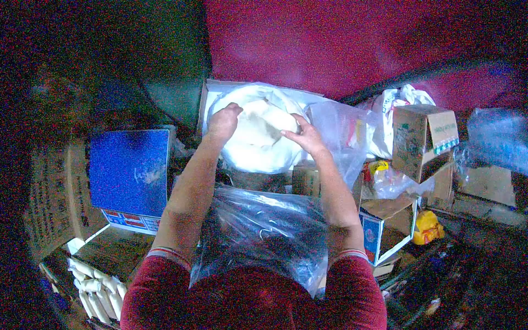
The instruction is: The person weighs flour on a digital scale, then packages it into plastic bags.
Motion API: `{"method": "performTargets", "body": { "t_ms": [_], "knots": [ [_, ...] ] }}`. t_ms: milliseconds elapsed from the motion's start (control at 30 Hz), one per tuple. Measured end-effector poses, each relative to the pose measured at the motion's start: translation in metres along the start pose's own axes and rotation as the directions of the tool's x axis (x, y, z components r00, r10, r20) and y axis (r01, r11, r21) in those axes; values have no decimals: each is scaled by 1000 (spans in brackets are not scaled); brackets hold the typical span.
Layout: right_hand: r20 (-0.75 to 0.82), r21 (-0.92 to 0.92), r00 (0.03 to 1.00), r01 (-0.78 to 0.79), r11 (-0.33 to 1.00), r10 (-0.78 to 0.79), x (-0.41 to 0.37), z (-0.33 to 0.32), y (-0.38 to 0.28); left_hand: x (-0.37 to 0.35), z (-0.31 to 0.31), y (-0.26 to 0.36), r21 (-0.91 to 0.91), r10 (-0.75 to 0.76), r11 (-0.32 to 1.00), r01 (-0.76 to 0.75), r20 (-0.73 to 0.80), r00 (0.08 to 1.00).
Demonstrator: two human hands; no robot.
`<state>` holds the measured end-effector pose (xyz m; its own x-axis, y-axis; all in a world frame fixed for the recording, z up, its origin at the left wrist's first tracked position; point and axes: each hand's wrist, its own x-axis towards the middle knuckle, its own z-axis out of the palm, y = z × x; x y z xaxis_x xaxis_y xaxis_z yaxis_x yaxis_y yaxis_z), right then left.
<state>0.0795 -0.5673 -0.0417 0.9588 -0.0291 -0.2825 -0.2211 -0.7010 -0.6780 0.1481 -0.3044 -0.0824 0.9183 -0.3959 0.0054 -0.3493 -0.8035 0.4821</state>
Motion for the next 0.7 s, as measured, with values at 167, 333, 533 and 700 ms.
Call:
{"method": "performTargets", "body": {
  "t_ms": [167, 333, 533, 700],
  "knots": [
    [2, -6, 1000, -14, 1000, 14, -15, -7, -20, 7, 11, 12, -131, 101, 986, -107, -55, 993],
    [9, 21, 1000, 11, 1000, -11, -17, -2, -29, 9, 5, 29, -273, 96, 958, -91, 5, 995],
    [-39, 81, 994, 108, 991, -105, -14, 3, -27, 9, -2, 30, -433, 172, 884, -176, -47, 984],
    [-7, 60, 999, 50, 997, -49, -16, 0, -39, 11, -5, 27, -550, 178, 823, -141, 13, 984]
  ]
}}
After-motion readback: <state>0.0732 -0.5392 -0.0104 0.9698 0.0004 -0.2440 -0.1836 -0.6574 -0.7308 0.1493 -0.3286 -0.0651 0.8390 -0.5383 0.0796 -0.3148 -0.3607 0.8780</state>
